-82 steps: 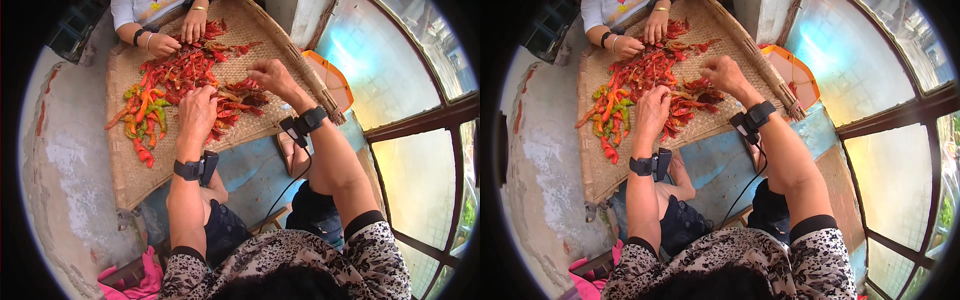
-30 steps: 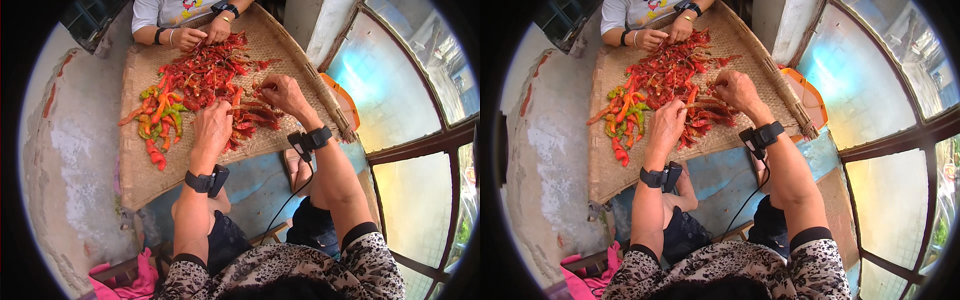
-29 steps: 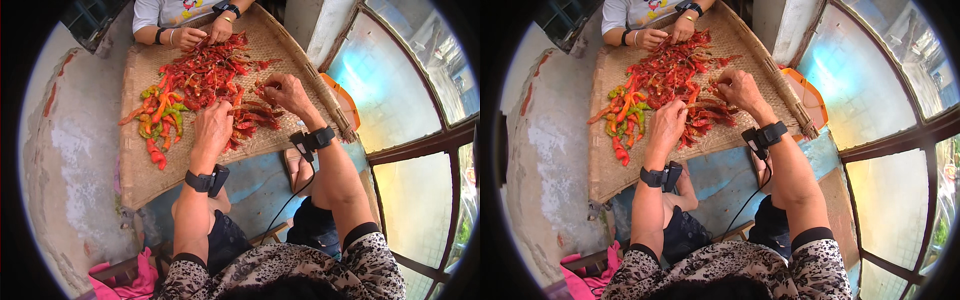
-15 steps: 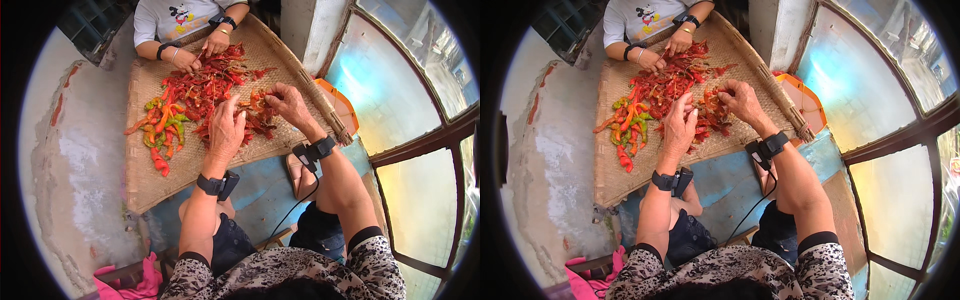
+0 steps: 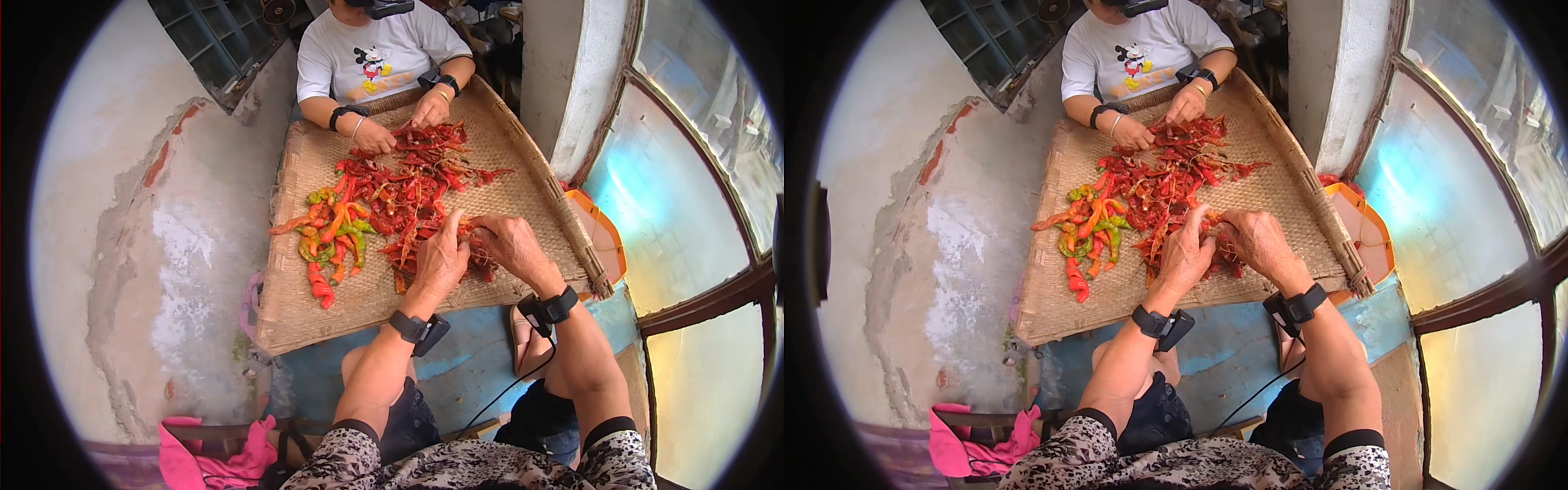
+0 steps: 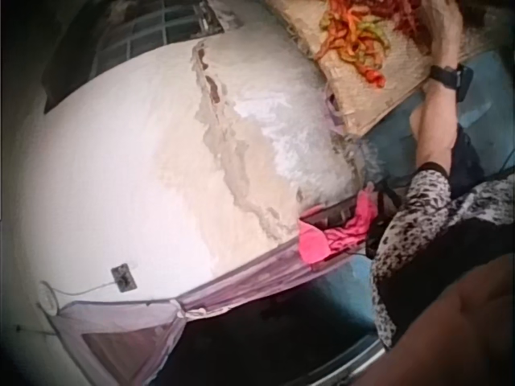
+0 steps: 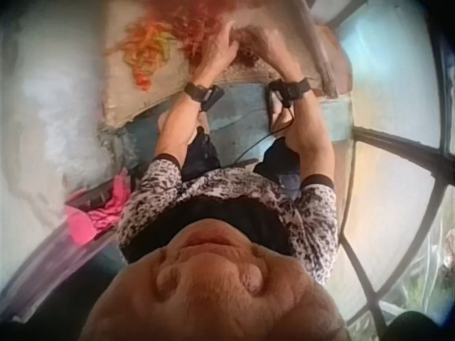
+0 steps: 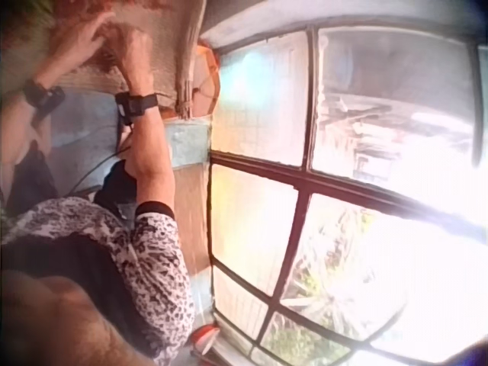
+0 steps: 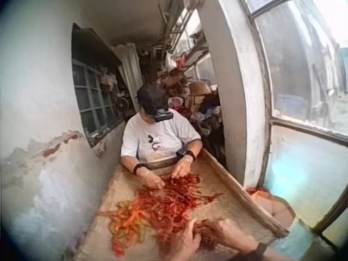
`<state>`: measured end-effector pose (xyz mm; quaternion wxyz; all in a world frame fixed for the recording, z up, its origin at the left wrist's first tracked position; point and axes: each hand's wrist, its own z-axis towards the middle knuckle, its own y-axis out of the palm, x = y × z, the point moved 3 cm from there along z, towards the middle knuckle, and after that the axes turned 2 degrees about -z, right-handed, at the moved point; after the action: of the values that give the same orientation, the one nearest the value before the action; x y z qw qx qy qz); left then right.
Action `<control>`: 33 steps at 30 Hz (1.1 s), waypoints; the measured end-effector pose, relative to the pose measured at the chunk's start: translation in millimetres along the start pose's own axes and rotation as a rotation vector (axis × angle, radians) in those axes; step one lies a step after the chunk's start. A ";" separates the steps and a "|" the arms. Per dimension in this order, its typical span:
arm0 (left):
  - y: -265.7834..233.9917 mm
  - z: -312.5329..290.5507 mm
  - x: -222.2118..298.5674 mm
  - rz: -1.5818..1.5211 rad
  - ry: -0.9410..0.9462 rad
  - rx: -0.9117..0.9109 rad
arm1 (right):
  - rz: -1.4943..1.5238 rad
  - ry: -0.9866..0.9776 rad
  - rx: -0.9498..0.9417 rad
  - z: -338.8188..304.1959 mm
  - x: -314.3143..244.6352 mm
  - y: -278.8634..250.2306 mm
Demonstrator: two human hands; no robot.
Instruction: The person sorts through a pile of dried red and green chili peppers on a woven tray, picking up individual peppers to pull off the stems and break them open to release the seeds.
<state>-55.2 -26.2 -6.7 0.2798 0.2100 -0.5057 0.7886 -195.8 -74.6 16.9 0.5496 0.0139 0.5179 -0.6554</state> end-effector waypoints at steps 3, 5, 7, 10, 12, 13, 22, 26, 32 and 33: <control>0.1 0.8 -2.6 -0.002 -0.091 0.018 | 0.094 0.113 0.152 -0.6 11.2 -15.1; -2.6 2.1 -2.1 -0.042 -0.046 0.029 | 0.485 0.348 0.279 -0.7 35.6 -26.6; -10.6 4.7 -4.5 -0.085 -0.073 0.012 | 0.895 0.512 0.487 -3.4 61.1 -39.0; -25.6 11.4 -4.0 -0.069 -0.068 0.105 | 1.447 0.601 0.921 -7.6 97.9 -53.5; -24.0 11.2 -10.1 -0.057 -0.081 0.101 | 1.723 0.570 1.127 -20.7 108.9 -54.7; -23.9 10.7 -8.4 -0.059 -0.062 0.111 | 1.735 0.621 1.134 -20.6 108.7 -52.8; -25.9 2.4 -6.2 -0.003 0.131 0.079 | -0.727 0.155 -0.284 0.3 52.7 21.1; -32.1 -0.2 -3.9 0.025 0.078 0.046 | -0.710 0.219 -0.318 -4.5 53.8 24.6; -36.1 -4.9 -4.3 0.063 0.059 0.048 | -0.688 0.203 -0.300 -9.2 53.3 11.1; -36.6 -5.5 -3.9 0.065 0.063 0.049 | -0.661 0.186 -0.310 -10.9 56.3 11.2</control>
<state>-28.6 -10.0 13.6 0.2646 0.1756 -0.4837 0.8156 -215.9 -105.2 -28.6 0.2545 -0.1779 0.6349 -0.7074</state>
